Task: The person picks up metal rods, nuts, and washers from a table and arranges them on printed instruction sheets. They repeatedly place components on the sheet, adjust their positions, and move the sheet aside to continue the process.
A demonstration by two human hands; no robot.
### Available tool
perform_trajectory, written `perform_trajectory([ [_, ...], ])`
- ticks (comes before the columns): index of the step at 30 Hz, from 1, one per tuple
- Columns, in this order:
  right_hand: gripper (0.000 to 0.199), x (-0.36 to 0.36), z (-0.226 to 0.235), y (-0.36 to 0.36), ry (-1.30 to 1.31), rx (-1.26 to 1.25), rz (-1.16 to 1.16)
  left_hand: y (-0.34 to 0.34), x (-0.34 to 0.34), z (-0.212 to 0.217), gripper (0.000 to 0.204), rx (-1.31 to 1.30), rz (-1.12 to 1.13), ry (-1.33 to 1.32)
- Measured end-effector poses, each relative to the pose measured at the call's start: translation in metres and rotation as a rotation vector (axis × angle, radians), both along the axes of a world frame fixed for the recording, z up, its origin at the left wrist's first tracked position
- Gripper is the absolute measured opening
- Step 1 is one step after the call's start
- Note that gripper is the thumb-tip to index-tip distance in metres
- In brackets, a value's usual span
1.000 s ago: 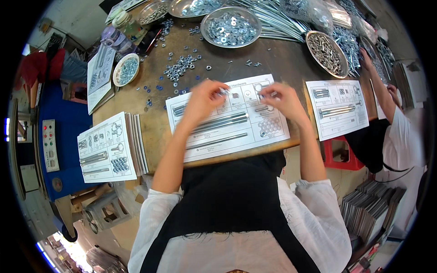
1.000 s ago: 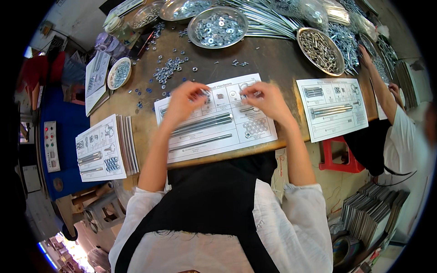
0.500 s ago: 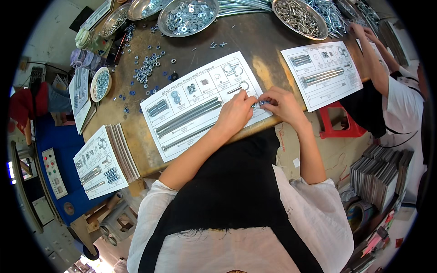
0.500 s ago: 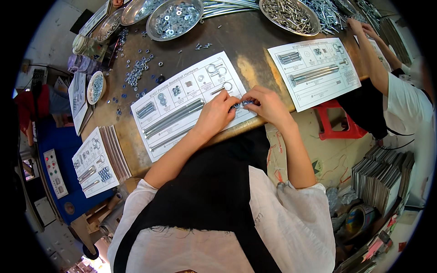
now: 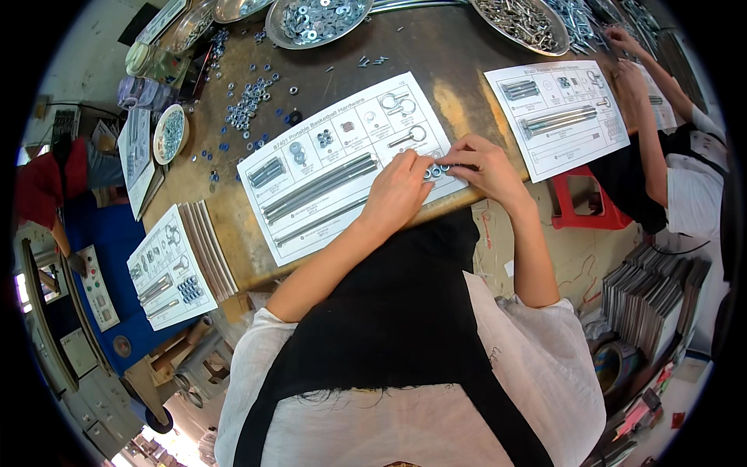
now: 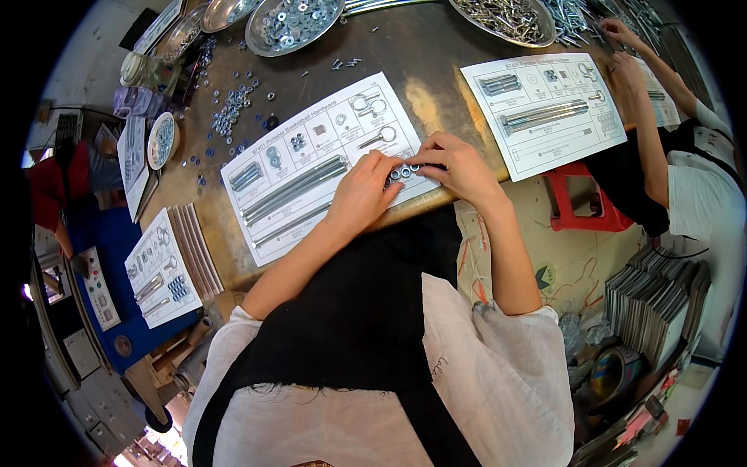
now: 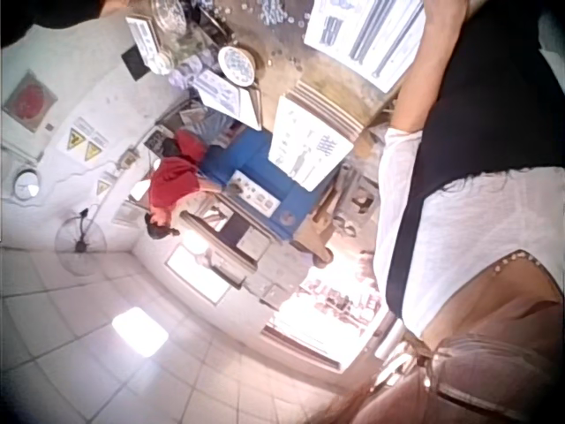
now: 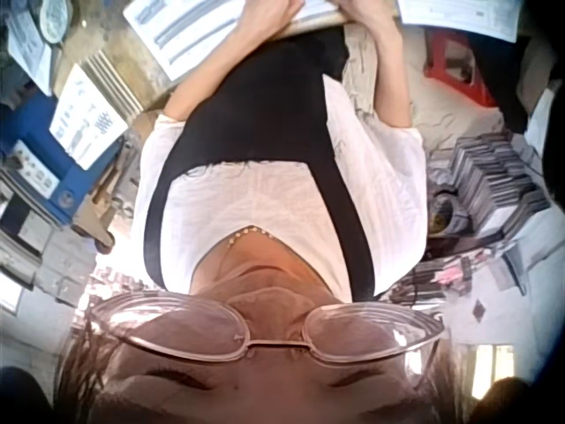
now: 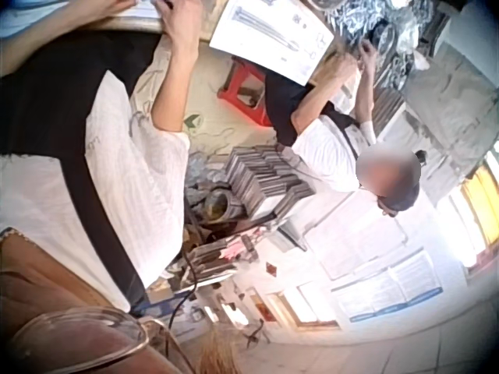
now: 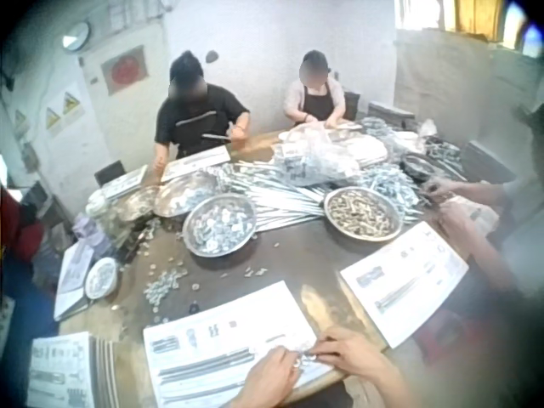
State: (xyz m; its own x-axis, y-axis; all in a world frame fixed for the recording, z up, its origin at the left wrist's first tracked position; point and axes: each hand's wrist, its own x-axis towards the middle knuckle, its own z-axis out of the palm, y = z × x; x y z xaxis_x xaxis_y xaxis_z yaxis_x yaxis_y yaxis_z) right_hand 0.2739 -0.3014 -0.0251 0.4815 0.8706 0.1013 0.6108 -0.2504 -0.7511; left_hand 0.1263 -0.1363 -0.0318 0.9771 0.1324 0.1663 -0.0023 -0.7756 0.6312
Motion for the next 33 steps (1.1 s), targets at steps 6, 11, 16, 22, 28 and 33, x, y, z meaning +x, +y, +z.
perform_trajectory([
  [6, 0.032, 0.000, -0.003, -0.002, 0.042, 0.025, -0.004, 0.004, -0.008, 0.003, 0.045, -0.043, -0.023, -0.047],
  [11, 0.032, -0.002, -0.007, -0.003, 0.046, 0.043, -0.011, 0.002, -0.007, -0.004, 0.057, -0.059, -0.042, -0.053],
  [16, 0.033, -0.003, -0.006, -0.001, 0.026, 0.049, -0.022, 0.005, -0.013, 0.003, 0.063, 0.002, -0.012, -0.164],
  [22, 0.033, -0.004, -0.007, -0.002, 0.062, 0.032, -0.044, 0.015, -0.024, -0.009, 0.065, -0.172, -0.012, -0.008],
  [28, 0.038, -0.001, -0.005, -0.002, 0.051, 0.026, -0.012, 0.020, -0.025, -0.003, 0.062, -0.150, -0.037, 0.028],
  [33, 0.044, 0.006, 0.005, -0.005, 0.186, -0.038, -0.093, 0.081, -0.032, 0.024, 0.046, -0.194, 0.323, -0.086],
])
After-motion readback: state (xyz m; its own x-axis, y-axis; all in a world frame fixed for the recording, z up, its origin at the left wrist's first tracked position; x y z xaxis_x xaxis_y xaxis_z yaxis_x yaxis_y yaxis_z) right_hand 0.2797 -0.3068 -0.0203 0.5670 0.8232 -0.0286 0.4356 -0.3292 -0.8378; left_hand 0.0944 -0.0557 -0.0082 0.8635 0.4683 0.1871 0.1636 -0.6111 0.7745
